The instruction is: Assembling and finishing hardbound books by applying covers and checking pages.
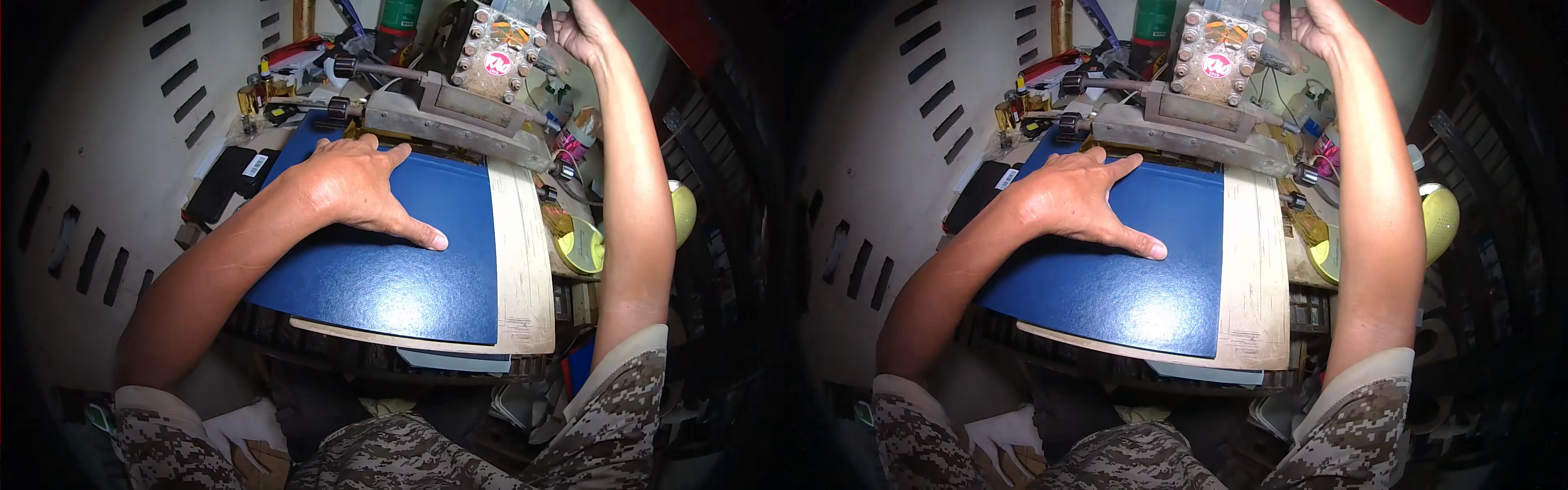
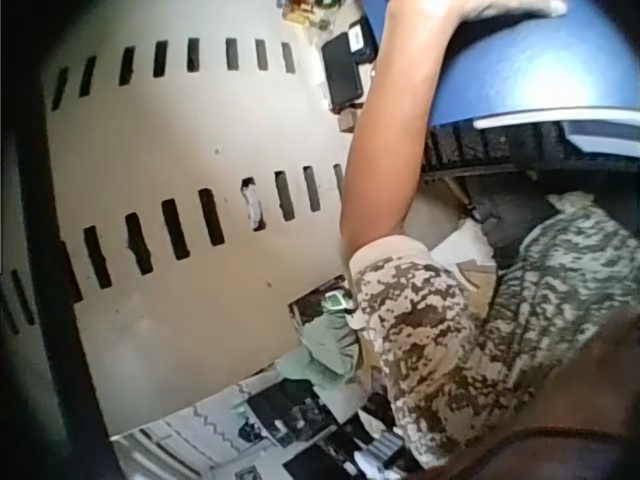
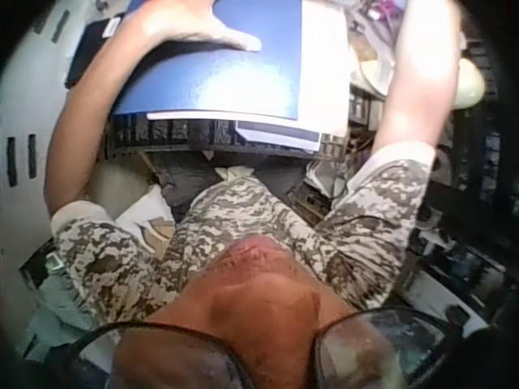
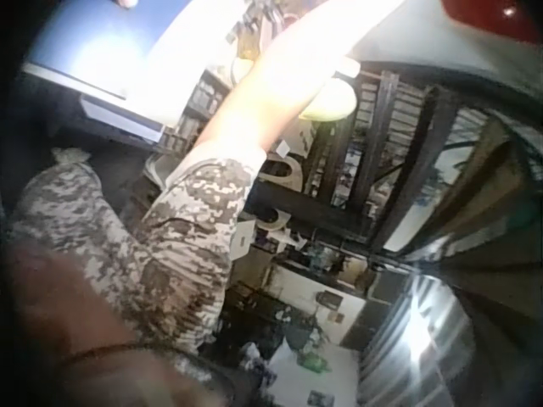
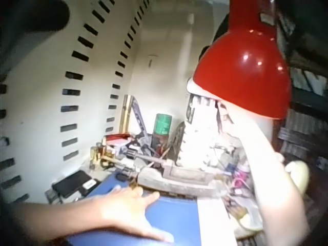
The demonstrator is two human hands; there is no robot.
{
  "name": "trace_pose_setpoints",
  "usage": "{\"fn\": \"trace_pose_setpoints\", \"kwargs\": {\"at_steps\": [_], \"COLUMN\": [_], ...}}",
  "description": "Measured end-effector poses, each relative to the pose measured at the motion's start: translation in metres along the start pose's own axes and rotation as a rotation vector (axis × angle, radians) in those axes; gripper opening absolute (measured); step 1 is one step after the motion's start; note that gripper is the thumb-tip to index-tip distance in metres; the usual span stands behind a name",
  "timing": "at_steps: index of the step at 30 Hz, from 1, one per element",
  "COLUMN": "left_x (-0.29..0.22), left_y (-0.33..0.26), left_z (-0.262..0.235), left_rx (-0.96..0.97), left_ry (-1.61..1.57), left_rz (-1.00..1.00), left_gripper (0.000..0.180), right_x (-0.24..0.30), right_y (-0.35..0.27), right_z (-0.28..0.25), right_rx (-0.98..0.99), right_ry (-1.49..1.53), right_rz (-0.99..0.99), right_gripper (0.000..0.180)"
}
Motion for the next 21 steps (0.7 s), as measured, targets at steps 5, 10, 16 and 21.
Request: {"fn": "trace_pose_setpoints", "kwargs": {"at_steps": [5, 10, 16, 21], "left_x": [0.001, -0.002, -0.001, 0.0], "left_y": [0.002, 0.003, 0.003, 0.003], "left_z": [0.003, 0.001, -0.001, 0.0], "left_rx": [-0.013, -0.021, 0.022, 0.03], "left_ry": [0.018, 0.04, 0.028, 0.031], "left_rz": [-0.018, -0.014, -0.018, -0.008], "left_gripper": [0.137, 0.137, 0.137, 0.137], "right_x": [0.022, 0.05, 0.093, 0.103], "right_y": [-0.001, -0.01, -0.077, -0.114], "right_z": [-0.022, -0.066, -0.022, 0.003], "right_rx": [-0.202, -0.412, -0.65, -0.668], "right_ry": [-0.213, -0.438, -0.703, -0.745], "right_rz": [-0.09, -0.185, -0.297, -0.411], "right_gripper": [0.038, 0.038, 0.039, 0.039]}}
Point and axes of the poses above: each hand's wrist, its own y-axis towards the middle knuckle, its own z-axis out of the palm, x = y × z, the point moved 4 cm from there along y, towards the middle knuckle, and after that the axes turned 15 degrees about x, right-handed, at the moved point
